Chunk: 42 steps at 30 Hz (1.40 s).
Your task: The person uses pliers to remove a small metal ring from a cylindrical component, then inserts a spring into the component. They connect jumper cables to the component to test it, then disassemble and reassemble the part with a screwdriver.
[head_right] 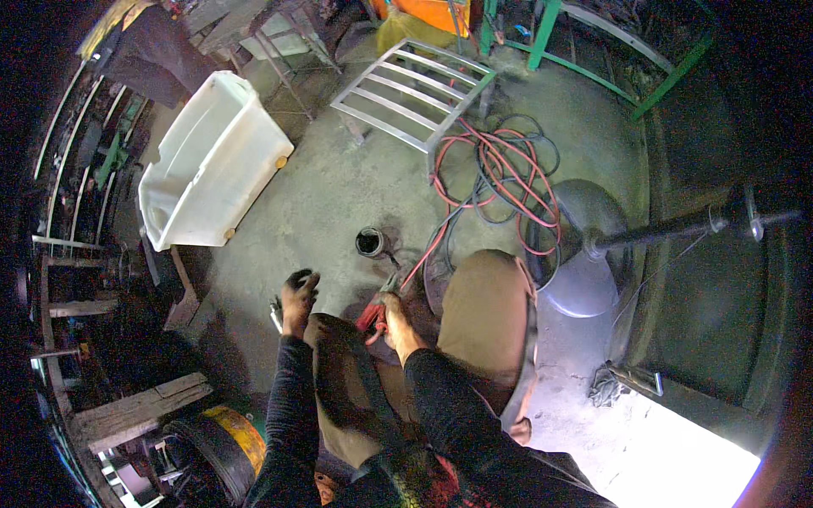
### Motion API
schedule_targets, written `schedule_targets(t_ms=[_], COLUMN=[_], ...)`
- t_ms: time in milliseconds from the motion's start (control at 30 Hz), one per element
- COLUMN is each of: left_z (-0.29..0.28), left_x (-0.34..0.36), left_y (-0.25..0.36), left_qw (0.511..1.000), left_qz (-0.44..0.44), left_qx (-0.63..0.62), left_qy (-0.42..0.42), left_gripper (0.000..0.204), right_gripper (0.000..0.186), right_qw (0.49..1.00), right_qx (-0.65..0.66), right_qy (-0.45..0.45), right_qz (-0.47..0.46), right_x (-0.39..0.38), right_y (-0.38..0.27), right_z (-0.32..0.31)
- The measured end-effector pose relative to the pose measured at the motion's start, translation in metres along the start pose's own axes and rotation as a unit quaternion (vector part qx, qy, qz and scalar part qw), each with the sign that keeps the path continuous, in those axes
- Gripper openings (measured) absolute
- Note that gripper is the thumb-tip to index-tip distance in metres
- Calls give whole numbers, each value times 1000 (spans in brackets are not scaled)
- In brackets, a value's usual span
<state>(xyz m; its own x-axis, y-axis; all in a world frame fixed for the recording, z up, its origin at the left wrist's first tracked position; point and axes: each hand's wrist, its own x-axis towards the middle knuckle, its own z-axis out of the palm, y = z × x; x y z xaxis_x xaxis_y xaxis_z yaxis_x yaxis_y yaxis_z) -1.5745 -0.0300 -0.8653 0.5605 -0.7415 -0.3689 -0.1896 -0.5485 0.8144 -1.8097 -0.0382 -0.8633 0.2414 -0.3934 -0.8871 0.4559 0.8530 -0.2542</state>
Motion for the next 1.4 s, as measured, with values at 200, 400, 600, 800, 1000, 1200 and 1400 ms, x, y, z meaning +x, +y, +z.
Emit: schedule_targets(t_ms=[200,400,600,800,1000,1200,1400], left_z=[114,162,165,154,154,150,158], left_x=[25,37,50,42,31,29,28], left_y=[-18,-41,-65,-56,-39,-57,-70], left_qw=[939,871,898,916,965,869,859], left_qz=[238,253,318,301,149,298,331], left_qx=[195,339,221,215,190,377,366], left_qy=[-150,-251,-209,-156,-100,-116,-133], left_gripper=[35,34,25,20,31,28,34], right_gripper=[24,26,25,28,35,52,89], right_qw=[996,981,991,994,993,971,767], right_qx=[-7,-76,6,44,36,-228,-576], right_qy=[-85,-148,-117,-78,-80,12,223], right_qz=[25,-101,-64,-65,-77,-67,-175], right_x=[31,87,96,105,117,116,24], right_y=[33,53,59,44,48,58,-4], right_z=[-46,-54,-51,-50,-50,-67,-11])
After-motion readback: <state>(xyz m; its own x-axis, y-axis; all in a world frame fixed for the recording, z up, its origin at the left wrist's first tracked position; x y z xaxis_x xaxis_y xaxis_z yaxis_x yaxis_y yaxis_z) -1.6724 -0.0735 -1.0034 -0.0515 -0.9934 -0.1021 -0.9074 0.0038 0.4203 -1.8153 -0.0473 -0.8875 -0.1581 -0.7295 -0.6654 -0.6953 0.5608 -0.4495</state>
